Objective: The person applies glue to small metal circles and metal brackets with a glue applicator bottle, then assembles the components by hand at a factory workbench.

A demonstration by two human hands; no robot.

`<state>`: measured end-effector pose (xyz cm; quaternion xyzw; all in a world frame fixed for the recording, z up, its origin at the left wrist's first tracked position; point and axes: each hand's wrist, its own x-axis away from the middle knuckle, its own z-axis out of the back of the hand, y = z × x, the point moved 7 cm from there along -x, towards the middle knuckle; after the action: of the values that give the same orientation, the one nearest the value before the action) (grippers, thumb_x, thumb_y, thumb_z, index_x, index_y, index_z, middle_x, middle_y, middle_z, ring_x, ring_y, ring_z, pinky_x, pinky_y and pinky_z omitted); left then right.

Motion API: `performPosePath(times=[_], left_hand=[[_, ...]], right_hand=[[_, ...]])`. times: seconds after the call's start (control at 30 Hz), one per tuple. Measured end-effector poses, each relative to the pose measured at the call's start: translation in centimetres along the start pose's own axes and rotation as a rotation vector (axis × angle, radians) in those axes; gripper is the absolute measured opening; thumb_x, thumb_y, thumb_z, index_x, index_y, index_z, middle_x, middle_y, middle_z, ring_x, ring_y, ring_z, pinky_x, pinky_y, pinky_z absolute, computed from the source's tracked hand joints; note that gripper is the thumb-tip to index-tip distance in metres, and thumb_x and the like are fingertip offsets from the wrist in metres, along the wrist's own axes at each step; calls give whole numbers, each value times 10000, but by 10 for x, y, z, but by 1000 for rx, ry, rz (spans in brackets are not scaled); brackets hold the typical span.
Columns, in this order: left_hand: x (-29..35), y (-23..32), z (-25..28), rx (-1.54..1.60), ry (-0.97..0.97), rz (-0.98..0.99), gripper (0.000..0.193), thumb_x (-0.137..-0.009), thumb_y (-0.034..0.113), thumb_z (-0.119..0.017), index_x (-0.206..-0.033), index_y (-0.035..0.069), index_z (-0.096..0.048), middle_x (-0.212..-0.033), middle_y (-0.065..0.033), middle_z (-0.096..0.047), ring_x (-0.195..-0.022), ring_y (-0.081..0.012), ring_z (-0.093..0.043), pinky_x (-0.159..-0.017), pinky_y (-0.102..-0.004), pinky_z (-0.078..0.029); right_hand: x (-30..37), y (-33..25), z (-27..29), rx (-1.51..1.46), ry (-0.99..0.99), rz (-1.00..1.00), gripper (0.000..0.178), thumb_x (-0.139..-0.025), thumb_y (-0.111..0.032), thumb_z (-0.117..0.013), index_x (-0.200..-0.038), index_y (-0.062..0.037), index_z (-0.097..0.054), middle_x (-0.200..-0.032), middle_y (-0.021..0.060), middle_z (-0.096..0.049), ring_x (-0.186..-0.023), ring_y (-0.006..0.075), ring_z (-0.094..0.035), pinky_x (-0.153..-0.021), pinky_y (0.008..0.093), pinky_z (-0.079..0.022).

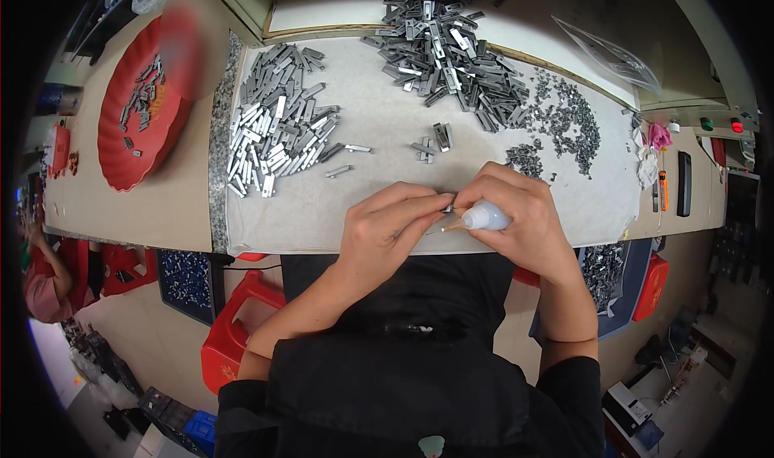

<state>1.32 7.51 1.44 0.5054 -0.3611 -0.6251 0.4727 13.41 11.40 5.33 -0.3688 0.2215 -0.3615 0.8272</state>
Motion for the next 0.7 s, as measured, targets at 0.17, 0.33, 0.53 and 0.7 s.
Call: performPosePath(times=[0.17, 0.33, 0.53, 0.7], left_hand=[[1, 3, -3, -84, -20, -34, 214, -677, -78, -607, -880, -18, -636, -831, -96, -609, -699, -158, -594, -580, -225, -467], [2, 3, -4, -131, 5, -76, 207, -655, -48, -621, -857, -2, -622, -799, -80, -592, -640, -200, -586, -540, -264, -468], [2, 2, 3, -45, 58, -11, 184, -690, -32, -621, -872, -2, -632, -812, -90, -605, -663, -189, -597, -562, -252, -471], [0, -1, 7, 68, 63, 48, 165, -684, -62, -623, -844, -25, -643, -828, -125, -615, -724, -169, -600, -608, -226, -468]], right_hand=[[-4, -2, 0, 67, -59, -5, 215, -587, -47, -669, -764, -40, -547, -716, 83, -531, -632, 266, -551, -528, 327, -431], [-8, -7, -1, 125, -98, 1, 197, -604, -58, -658, -761, -39, -541, -709, 89, -525, -638, 273, -546, -526, 340, -427], [-11, -4, -3, 80, -70, -17, 205, -558, 16, -646, -741, -23, -560, -667, 74, -521, -594, 231, -539, -532, 279, -410], [-4, 12, -7, -287, 111, -192, 93, -627, 27, -617, -707, 1, -577, -687, 61, -561, -636, 141, -538, -569, 238, -396]])
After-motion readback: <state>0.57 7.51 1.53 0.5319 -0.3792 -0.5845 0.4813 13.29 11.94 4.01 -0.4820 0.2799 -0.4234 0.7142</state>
